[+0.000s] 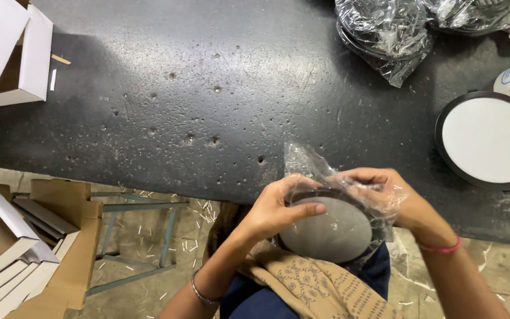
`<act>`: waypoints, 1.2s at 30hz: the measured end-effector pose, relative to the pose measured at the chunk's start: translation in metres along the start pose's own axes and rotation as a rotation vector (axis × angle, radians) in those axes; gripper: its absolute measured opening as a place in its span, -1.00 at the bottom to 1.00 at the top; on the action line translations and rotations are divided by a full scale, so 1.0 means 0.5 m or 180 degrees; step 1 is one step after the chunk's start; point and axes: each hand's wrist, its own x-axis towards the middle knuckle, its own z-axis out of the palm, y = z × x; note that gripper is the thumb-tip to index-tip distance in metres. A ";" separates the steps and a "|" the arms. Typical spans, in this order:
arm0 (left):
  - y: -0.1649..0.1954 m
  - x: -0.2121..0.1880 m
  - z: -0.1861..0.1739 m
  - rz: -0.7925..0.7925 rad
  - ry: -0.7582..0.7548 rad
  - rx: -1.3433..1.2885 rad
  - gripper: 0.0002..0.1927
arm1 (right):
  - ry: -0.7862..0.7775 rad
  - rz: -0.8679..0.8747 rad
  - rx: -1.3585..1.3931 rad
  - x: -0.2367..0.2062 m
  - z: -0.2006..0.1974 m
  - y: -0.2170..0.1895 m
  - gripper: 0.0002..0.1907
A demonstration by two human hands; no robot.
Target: The person wraps round LED panel light fixtures in clear plastic film at a workbench, smoothing the plastic around each unit. They occasionally wipe a fixture with a blue cloth and set finished wrapped units aside with other wrapped fixtures on the table.
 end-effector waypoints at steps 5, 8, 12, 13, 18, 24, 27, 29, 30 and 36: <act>0.012 -0.002 0.010 -0.0141 0.0109 0.0293 -0.53 | -0.0470 -0.0030 -0.0402 0.013 -0.006 -0.055 -0.59; 0.019 -0.003 0.017 -0.0173 0.0184 0.0533 -0.52 | -0.0668 -0.0129 -0.0926 0.015 -0.004 -0.078 -0.60; 0.029 -0.014 0.027 0.0039 0.0209 0.0600 -0.53 | -0.0562 0.0145 -0.1736 0.016 0.003 -0.094 -0.63; 0.032 -0.016 0.029 0.0182 0.0232 0.0767 -0.54 | -0.0526 0.0218 -0.1878 0.018 0.004 -0.097 -0.63; 0.047 -0.022 0.028 0.0168 0.0125 0.0462 -0.45 | -0.0800 -0.0576 -0.1945 0.026 0.005 -0.096 -0.65; 0.094 -0.010 0.000 0.0835 0.0480 0.1402 -0.75 | -0.0537 -0.0254 -0.1939 0.021 0.006 -0.069 -0.68; 0.128 0.003 -0.003 0.0746 0.0802 0.1737 -0.85 | -0.0473 -0.0201 -0.1591 0.021 0.006 -0.051 -0.68; 0.145 0.011 0.015 0.0766 0.0887 0.1750 -0.85 | -0.0531 -0.0262 -0.1299 0.023 0.003 -0.040 -0.65; 0.152 0.016 0.030 0.0970 0.0885 0.1791 -0.85 | -0.0582 -0.0310 -0.1172 0.025 0.001 -0.036 -0.63; 0.191 -0.011 0.092 0.1278 0.0380 0.1969 -0.78 | -0.0636 -0.0512 -0.1066 0.018 -0.013 -0.013 -0.63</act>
